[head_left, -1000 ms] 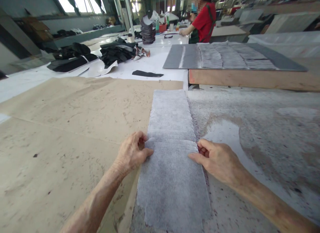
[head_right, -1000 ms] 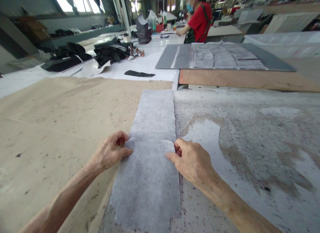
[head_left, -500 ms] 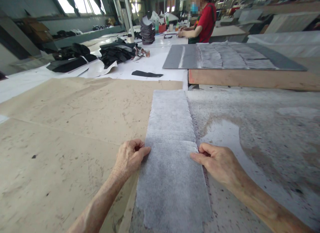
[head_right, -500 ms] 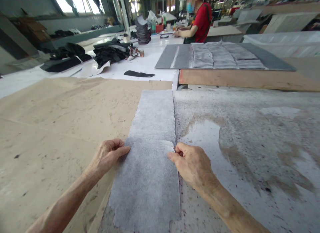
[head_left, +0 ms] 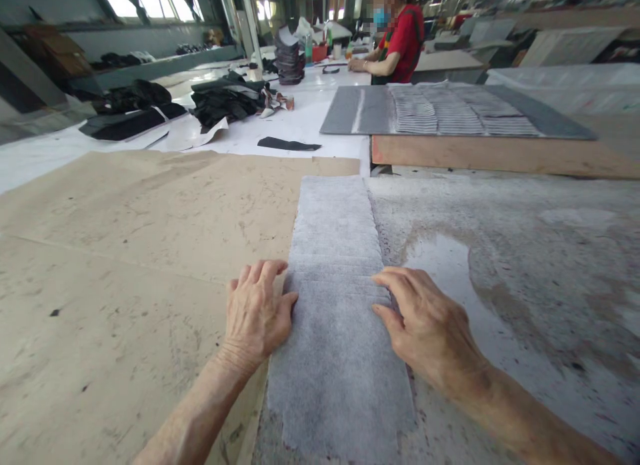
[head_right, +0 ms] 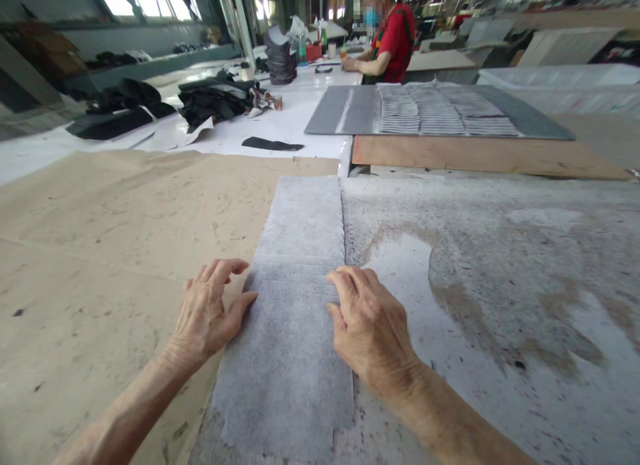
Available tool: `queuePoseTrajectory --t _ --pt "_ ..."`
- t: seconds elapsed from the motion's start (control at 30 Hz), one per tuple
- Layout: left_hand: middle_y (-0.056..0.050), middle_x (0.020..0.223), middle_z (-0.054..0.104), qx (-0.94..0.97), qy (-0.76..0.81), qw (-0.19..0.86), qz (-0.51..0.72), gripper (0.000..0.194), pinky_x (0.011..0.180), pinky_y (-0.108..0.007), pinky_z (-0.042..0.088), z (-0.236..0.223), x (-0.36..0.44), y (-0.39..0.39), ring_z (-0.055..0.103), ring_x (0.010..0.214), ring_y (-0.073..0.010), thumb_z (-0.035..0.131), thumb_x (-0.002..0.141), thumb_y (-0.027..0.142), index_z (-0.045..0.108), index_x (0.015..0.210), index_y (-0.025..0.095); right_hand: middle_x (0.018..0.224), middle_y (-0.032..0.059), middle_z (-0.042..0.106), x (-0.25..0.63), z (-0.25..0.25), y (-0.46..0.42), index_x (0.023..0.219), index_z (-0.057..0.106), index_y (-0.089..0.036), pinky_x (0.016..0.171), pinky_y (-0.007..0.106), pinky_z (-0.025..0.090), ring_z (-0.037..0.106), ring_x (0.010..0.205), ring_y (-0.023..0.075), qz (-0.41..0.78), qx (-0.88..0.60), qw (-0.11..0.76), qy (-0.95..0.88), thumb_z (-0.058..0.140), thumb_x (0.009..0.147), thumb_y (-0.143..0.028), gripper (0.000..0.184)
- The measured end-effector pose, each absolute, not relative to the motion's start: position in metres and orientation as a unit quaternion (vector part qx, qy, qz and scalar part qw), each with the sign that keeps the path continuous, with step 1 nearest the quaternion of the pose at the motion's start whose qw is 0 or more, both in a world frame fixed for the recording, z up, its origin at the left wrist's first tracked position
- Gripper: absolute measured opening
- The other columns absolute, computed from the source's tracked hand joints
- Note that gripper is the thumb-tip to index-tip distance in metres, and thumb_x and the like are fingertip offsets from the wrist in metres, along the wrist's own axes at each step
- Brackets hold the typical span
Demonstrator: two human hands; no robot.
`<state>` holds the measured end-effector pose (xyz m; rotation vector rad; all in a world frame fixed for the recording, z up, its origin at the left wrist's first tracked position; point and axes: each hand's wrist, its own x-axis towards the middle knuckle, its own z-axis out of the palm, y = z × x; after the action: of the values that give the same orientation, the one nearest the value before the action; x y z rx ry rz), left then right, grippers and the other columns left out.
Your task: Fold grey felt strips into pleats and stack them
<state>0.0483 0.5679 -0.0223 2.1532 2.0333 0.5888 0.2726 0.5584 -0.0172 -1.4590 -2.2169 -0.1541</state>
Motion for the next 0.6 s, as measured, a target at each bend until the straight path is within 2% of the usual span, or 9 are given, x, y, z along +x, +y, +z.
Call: queuePoseTrajectory --t 0.1,0.23,0.37,0.47,0.6 --pt "-0.003 0.097 0.061 0.750 0.635 0.071 0.170 0.021 0.076 -0.038 0.035 -0.021 0.046 0.571 0.052 0.091 -0.0235 0.050 0.076 0.023 0.053 0.097 0.023 0.085 0.0039 0.062 0.277 -0.015 0.566 0.091 0.055 -0.018 0.067 0.030 0.046 0.057 0.082 0.0196 -0.007 -0.521 0.206 -0.829 0.058 0.070 -0.012 0.022" --pt "-0.001 0.082 0.061 0.743 0.633 0.125 0.176 0.017 0.075 -0.036 0.035 -0.023 0.042 0.579 0.053 0.083 -0.0210 0.053 0.072 0.022 0.054 0.089 0.022 0.078 0.0003 0.061 0.279 -0.010 0.575 0.079 0.056 -0.020 0.060 0.027 0.043 0.057 0.073 0.0165 0.057 -0.581 0.167 -0.795 0.063 0.064 -0.015 0.017" --pt "0.002 0.063 0.054 0.683 0.661 0.224 0.216 0.009 0.062 -0.028 0.037 -0.029 0.039 0.579 0.051 0.064 -0.0157 0.054 0.070 0.028 0.051 0.074 0.021 0.063 -0.0031 0.057 0.279 -0.009 0.576 0.065 0.054 -0.021 0.053 0.025 0.037 0.053 0.059 0.0131 0.133 -0.639 0.143 -0.744 0.063 0.065 -0.024 0.009" --pt "0.004 0.054 0.048 0.634 0.679 0.283 0.239 0.018 0.051 -0.024 0.033 -0.032 0.036 0.571 0.046 0.053 -0.0128 0.054 0.071 0.037 0.049 0.064 0.020 0.057 -0.0035 0.054 0.280 -0.010 0.572 0.060 0.052 -0.021 0.051 0.024 0.035 0.048 0.053 0.0118 0.191 -0.661 0.151 -0.710 0.059 0.066 -0.032 0.015" --pt "0.005 0.049 0.045 0.597 0.681 0.329 0.266 0.024 0.046 -0.022 0.030 -0.031 0.035 0.561 0.043 0.049 -0.0115 0.055 0.069 0.041 0.050 0.059 0.020 0.047 -0.0041 0.044 0.283 -0.005 0.564 0.052 0.045 -0.020 0.046 0.023 0.030 0.040 0.046 0.0107 0.250 -0.678 0.151 -0.675 0.052 0.069 -0.039 0.026"
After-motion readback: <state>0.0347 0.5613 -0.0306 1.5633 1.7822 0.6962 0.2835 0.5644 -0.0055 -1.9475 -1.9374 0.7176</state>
